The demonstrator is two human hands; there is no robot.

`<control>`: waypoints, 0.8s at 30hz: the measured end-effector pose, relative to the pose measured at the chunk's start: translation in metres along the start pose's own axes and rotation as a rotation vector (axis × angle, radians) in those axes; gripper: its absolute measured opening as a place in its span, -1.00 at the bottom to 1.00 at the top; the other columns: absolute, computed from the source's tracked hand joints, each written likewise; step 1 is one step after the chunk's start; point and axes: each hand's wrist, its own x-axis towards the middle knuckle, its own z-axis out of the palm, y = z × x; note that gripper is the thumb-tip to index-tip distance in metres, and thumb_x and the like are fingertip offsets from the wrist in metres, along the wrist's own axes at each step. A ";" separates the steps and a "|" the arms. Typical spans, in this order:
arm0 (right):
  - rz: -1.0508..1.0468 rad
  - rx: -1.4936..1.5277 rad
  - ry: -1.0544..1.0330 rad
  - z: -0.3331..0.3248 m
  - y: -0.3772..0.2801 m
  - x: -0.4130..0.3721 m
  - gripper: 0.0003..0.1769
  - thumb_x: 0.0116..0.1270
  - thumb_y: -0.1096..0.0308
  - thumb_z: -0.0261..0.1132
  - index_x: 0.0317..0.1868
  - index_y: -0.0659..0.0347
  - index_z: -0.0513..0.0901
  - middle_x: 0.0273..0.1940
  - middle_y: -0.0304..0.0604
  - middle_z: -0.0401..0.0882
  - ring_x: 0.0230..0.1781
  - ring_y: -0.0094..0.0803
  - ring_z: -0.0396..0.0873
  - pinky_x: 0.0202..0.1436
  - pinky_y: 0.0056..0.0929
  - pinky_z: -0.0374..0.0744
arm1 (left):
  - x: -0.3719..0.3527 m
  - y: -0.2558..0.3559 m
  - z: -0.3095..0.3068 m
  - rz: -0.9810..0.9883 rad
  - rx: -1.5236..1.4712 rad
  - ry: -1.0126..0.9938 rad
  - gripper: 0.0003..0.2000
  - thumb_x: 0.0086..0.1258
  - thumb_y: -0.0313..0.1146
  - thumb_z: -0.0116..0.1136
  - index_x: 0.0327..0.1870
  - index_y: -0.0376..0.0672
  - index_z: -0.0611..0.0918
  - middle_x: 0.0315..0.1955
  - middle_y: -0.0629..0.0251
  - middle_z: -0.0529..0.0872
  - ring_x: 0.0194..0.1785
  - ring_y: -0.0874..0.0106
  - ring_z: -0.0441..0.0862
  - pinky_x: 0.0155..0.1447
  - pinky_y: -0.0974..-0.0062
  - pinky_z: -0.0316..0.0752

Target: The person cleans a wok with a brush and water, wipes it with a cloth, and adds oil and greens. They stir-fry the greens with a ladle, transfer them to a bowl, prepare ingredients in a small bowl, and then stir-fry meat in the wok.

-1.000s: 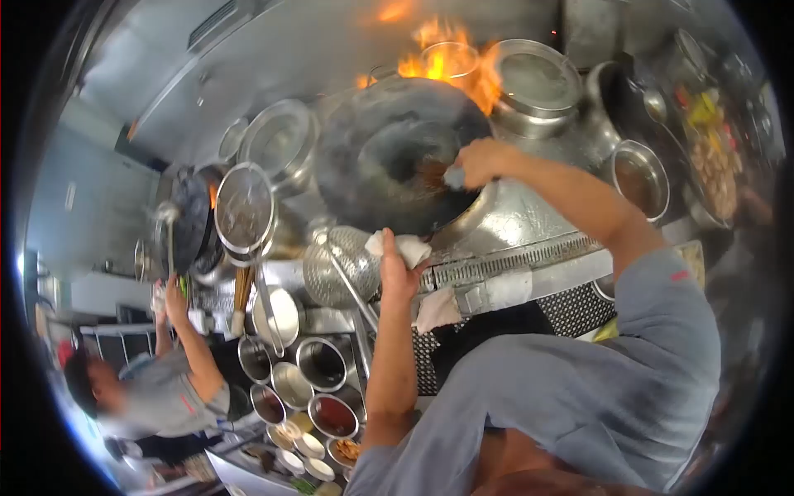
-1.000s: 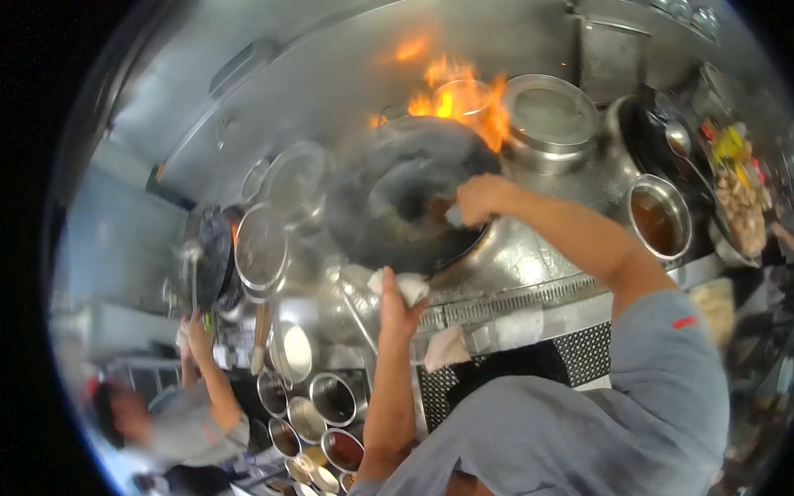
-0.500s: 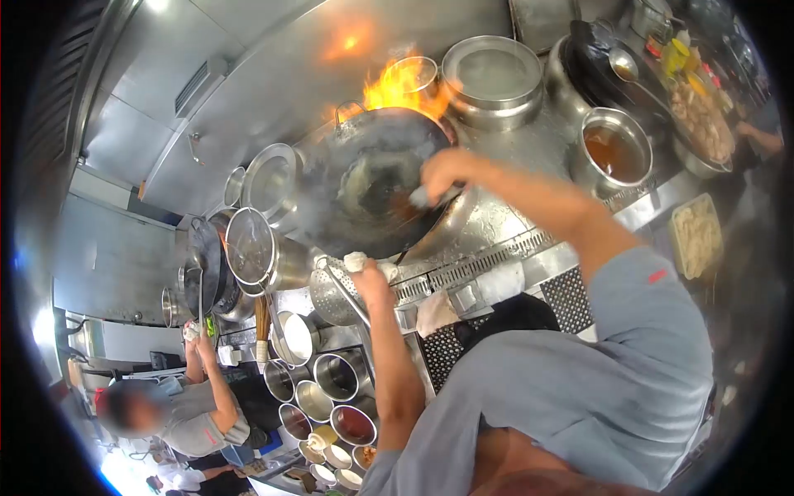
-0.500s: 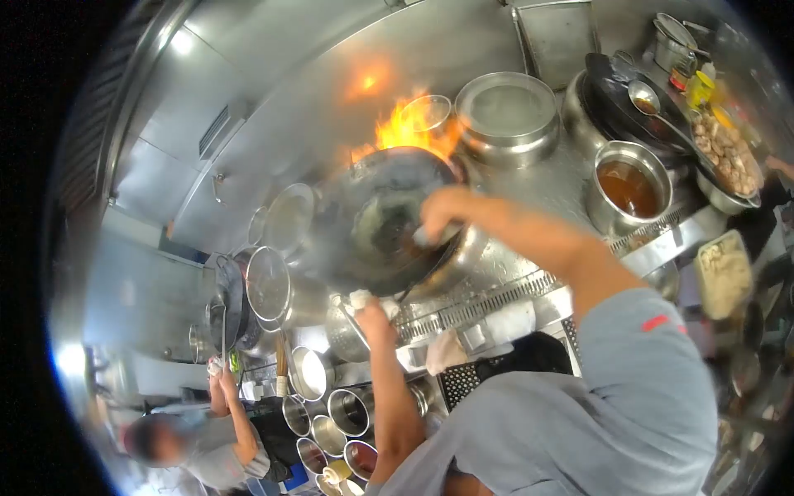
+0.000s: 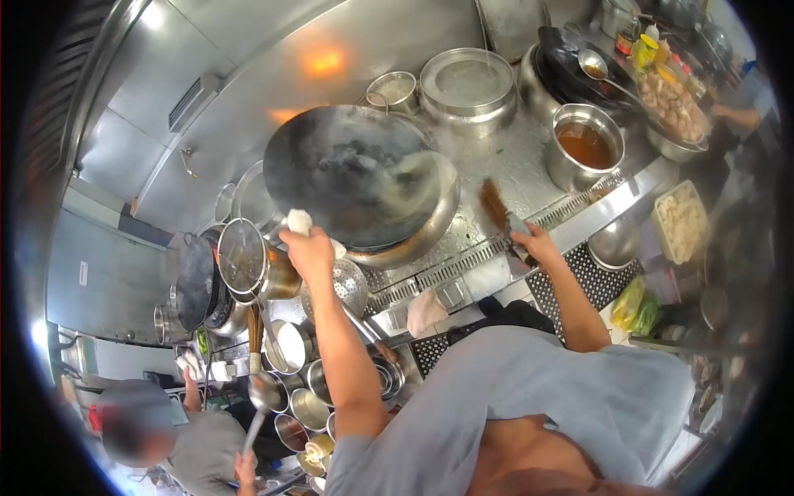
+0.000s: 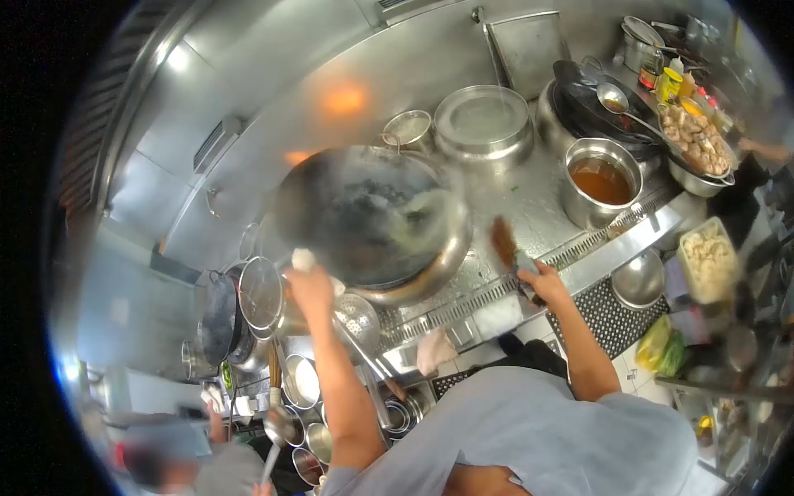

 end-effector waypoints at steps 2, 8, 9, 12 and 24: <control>0.014 0.247 0.071 0.000 -0.040 -0.029 -0.33 0.14 0.20 0.36 0.28 0.19 0.46 -0.27 -0.18 0.66 -0.42 -0.48 0.59 -0.44 -0.53 0.54 | 0.015 0.006 0.002 0.098 0.023 -0.005 -0.57 0.21 -0.41 0.07 0.04 -0.43 0.26 -0.18 -0.40 0.57 -0.05 -0.25 0.54 0.08 0.01 0.40; -1.215 -0.529 -0.279 0.123 -0.101 0.029 -0.27 0.08 0.11 0.37 0.29 0.10 0.44 -0.22 0.05 0.69 -0.32 -0.24 0.70 -0.18 -0.34 0.65 | -0.065 0.052 0.018 0.391 0.181 0.175 -0.40 0.10 -0.43 0.18 0.20 -0.32 0.27 -0.13 -0.22 0.47 -0.20 -0.20 0.55 -0.16 0.00 0.51; -0.802 -0.409 -0.300 0.141 -0.132 0.051 -0.26 0.08 0.14 0.36 0.31 0.13 0.41 -0.28 0.06 0.68 -0.41 -0.23 0.68 -0.31 -0.33 0.64 | -0.084 0.046 0.021 0.426 0.199 0.152 -0.35 0.06 -0.46 0.19 0.26 -0.32 0.27 -0.10 -0.20 0.43 -0.22 -0.17 0.53 -0.17 0.01 0.50; -0.359 -0.186 -0.304 0.170 -0.179 0.057 -0.24 0.09 0.19 0.34 0.33 0.19 0.36 -0.40 0.06 0.67 -0.59 -0.23 0.63 -0.57 -0.33 0.58 | -0.103 0.020 0.032 0.511 0.081 0.135 -0.33 0.03 -0.51 0.19 0.26 -0.37 0.26 -0.07 -0.20 0.42 -0.13 -0.15 0.49 -0.09 0.01 0.48; -0.661 -0.996 -0.011 0.084 -0.326 0.142 -0.26 0.05 0.15 0.28 0.33 -0.01 0.40 -0.38 -0.07 0.69 -0.55 -0.28 0.62 -0.53 -0.35 0.60 | -0.092 -0.073 0.104 -0.375 -0.434 0.040 -0.53 0.22 -0.46 -0.05 0.12 -0.53 0.20 -0.07 -0.37 0.50 0.04 -0.14 0.51 0.18 0.13 0.31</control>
